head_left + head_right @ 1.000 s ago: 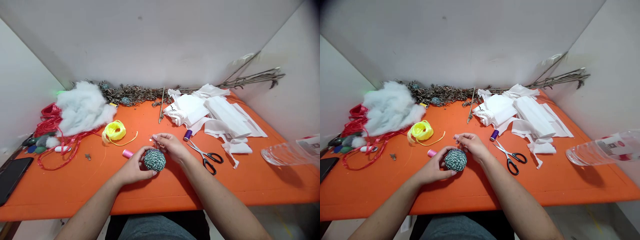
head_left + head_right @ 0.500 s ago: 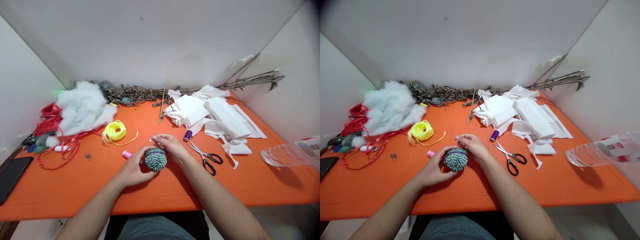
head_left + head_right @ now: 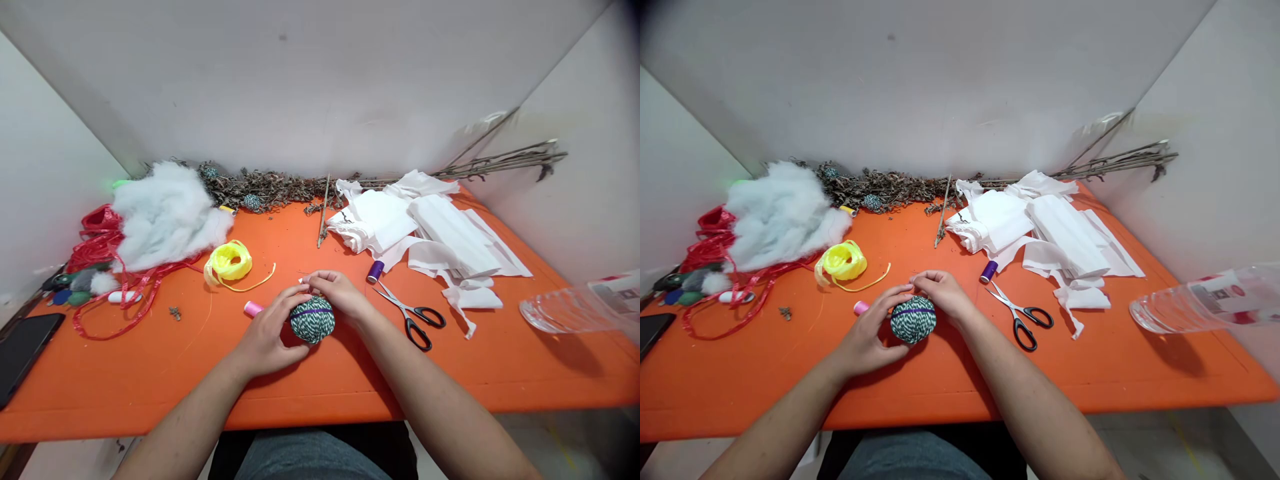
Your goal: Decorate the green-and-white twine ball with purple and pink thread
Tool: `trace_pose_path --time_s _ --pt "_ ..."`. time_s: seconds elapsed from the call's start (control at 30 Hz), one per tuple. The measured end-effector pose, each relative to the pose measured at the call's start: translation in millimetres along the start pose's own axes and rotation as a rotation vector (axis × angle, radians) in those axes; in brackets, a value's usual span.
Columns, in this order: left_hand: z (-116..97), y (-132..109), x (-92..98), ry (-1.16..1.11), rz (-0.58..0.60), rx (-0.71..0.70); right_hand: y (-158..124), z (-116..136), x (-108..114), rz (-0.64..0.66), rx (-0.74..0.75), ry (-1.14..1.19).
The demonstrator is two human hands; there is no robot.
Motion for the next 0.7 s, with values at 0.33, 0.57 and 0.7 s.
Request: trace_pose_path --time_s 0.33,0.57,0.7 --pt "-1.1 -2.9 1.6 -0.052 -0.012 -0.004 0.4 -0.6 -4.4 0.037 0.015 -0.058" --pt "9.8 -8.3 8.7 -0.311 -0.155 0.196 -9.5 8.6 -26.1 0.292 0.187 -0.148" --pt "23.7 -11.5 16.3 -0.533 -0.332 0.328 -2.4 -0.6 -27.5 0.255 0.185 -0.213"
Point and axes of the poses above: each hand's wrist, its own y-axis towards the middle knuckle, its own x-axis out of the back of the hand, z = x × y, the point moved 9 cm from there along y, towards the middle knuckle, and after that the axes turned 13 degrees about -x, right-handed, at the moved point
